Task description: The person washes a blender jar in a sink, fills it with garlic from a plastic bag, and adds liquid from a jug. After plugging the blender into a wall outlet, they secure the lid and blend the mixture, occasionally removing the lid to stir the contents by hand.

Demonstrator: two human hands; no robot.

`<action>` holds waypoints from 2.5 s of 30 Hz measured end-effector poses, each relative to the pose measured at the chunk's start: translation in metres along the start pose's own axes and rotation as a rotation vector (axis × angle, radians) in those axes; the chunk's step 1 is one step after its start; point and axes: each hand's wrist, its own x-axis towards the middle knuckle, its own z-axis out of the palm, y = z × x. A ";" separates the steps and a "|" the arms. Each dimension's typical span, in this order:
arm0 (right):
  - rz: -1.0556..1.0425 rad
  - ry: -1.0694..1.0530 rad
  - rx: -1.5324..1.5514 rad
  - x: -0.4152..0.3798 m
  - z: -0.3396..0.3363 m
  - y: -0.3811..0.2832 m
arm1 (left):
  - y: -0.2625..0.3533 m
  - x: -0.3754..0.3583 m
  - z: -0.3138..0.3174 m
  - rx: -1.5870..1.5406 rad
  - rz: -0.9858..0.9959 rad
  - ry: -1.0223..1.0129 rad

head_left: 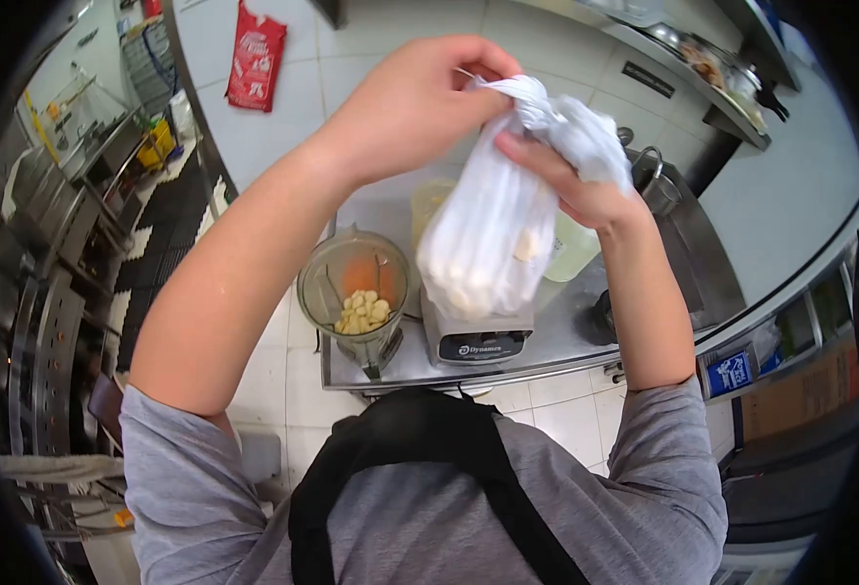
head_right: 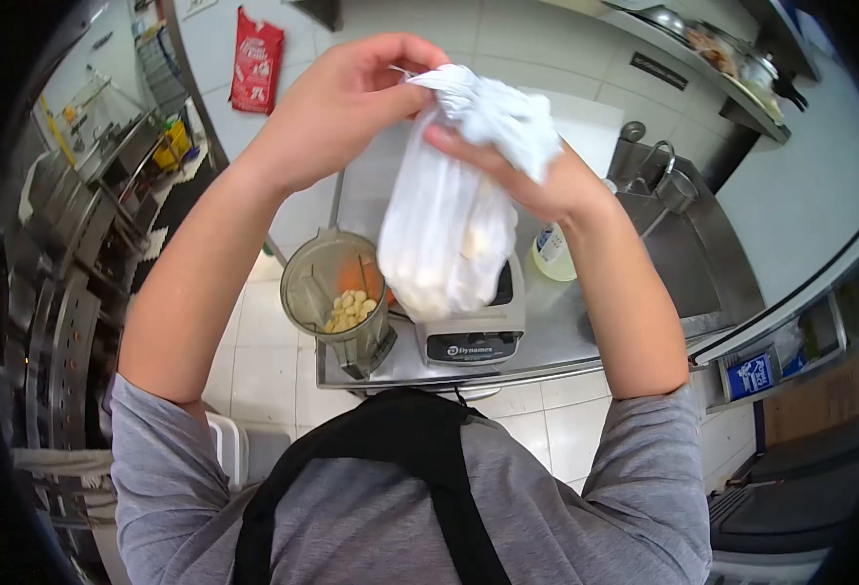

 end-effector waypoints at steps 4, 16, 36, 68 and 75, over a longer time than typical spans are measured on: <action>-0.097 0.147 0.313 0.021 -0.004 -0.009 | -0.039 -0.002 0.006 0.004 0.072 -0.032; -0.026 0.385 -0.043 -0.016 -0.027 0.047 | -0.078 0.003 0.051 -0.633 -0.201 0.184; -0.030 0.837 1.069 -0.084 0.083 0.115 | -0.083 -0.004 0.128 -1.028 -0.283 0.513; -0.057 -0.216 0.925 -0.089 0.150 0.128 | 0.112 -0.404 0.012 0.030 -0.330 1.490; -0.068 -0.294 0.922 -0.113 0.171 0.100 | 0.168 -0.527 0.030 0.373 -0.628 1.825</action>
